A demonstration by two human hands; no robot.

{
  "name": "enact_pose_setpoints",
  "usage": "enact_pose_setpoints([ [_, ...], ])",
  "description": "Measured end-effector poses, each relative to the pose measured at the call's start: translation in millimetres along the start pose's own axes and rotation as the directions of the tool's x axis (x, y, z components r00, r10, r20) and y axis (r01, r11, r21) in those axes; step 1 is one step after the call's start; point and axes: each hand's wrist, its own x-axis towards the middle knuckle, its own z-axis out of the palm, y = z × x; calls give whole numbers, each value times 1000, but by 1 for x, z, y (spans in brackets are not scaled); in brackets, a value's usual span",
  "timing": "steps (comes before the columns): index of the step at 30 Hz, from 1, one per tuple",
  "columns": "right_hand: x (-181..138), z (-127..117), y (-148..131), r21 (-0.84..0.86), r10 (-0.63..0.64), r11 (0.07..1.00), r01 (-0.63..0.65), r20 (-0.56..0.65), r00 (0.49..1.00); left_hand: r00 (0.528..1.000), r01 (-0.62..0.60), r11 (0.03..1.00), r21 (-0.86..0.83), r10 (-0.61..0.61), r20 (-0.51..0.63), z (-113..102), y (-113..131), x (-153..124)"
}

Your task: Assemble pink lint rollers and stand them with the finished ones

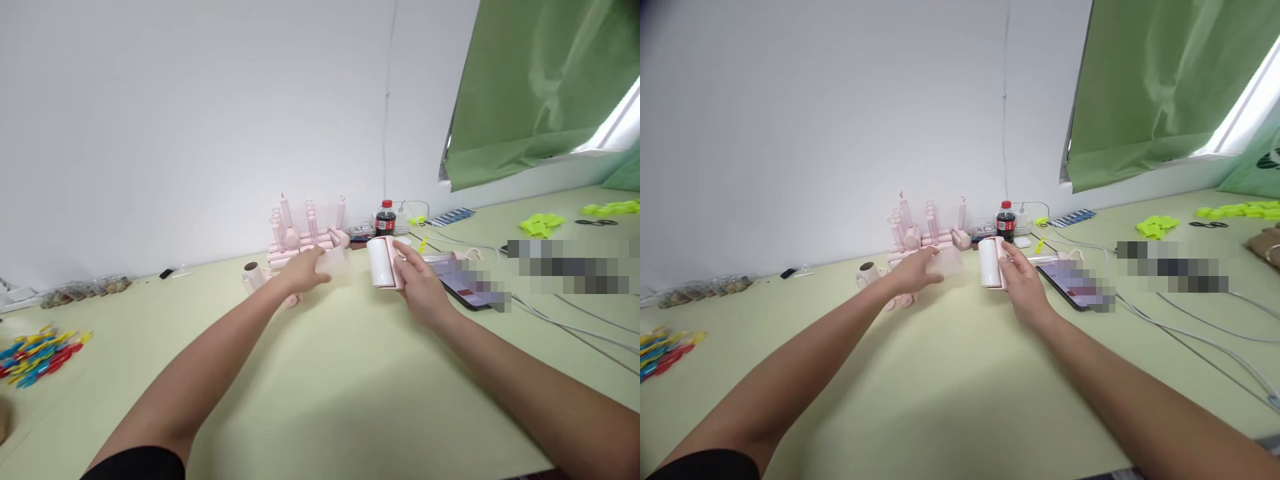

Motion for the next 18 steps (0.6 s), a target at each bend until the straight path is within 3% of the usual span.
enact_pose_setpoints([
  [3, -3, 4, 1, -61, -30, 998, 31, 22, 999, 995, -14, 989, 149, -1, 96, -9, -5, 27],
  [7, -13, 7, 0, -161, -90, 980, 120, 185, 979, 988, -23, 976, 216, -10, 151, 6, -7, 47],
  [12, -22, 9, -6, -227, -64, 965, 130, 278, 958, 988, -21, 965, 263, -20, 153, 24, -14, 49],
  [18, -22, 12, -1, -259, 40, 964, 61, 368, 929, 998, -21, 971, 238, 5, 70, 21, -16, 40],
])
